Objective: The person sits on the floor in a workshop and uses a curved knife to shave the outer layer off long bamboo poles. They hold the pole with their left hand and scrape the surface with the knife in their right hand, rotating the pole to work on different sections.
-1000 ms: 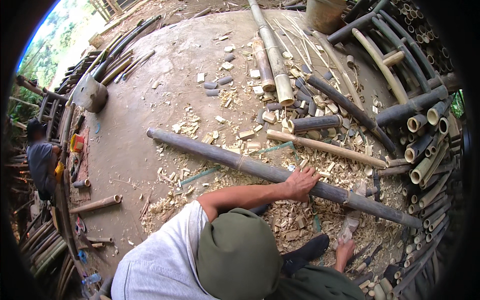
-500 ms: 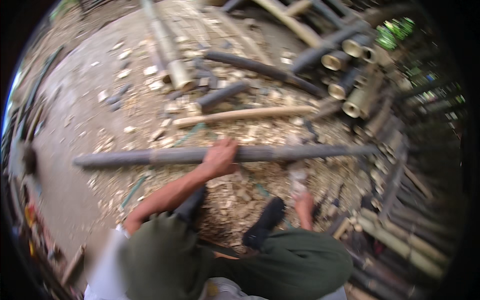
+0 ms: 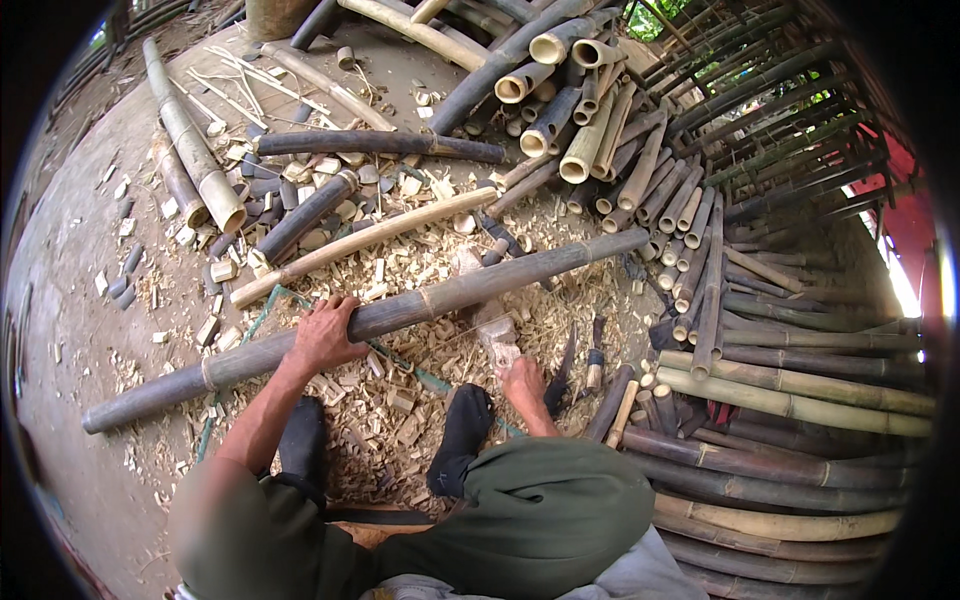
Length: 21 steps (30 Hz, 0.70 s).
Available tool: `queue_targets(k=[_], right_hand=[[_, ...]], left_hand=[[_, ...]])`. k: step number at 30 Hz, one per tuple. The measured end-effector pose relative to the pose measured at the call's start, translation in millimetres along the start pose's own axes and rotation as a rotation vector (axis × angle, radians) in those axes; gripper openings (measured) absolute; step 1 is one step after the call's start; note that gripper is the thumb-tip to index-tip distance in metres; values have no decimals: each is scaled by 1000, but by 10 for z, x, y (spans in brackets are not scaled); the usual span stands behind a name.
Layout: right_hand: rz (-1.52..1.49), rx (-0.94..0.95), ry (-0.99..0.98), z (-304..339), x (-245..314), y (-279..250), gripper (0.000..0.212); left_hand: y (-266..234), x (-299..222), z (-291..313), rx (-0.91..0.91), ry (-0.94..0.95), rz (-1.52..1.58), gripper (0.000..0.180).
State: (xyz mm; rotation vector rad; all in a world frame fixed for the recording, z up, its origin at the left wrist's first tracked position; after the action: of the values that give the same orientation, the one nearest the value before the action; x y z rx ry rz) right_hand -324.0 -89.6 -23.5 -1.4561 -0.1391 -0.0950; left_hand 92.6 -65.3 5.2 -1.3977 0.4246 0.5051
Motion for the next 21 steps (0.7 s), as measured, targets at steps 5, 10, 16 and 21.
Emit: queue_targets(k=[5,10,16,21], right_hand=[[17,-19,-30,33,75,19,46],[32,-94,-17,30,18,-4,49],[53,-24,22,33,-20,28,53],[-30,-91,-5,42,-70,101,48]], left_hand=[[110,10,-4,60,-17,-80,61],[-41,229,395,-70,-110,-153,65],[-565,563,1217,-280,-136,-284,82],[-495,1002,1471,-117,-229,-271,73]])
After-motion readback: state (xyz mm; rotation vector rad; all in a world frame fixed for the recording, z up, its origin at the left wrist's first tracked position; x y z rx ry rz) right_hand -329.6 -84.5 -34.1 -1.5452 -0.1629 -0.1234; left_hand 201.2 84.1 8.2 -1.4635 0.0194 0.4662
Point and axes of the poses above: each hand's wrist, its own z-axis away from the middle knuckle, its own y-axis out of the palm, x = y × z, the point moved 9 cm from there along -z, towards the middle knuckle, and after that the axes turned 6 degrees about -x, right-handed, at the moved point
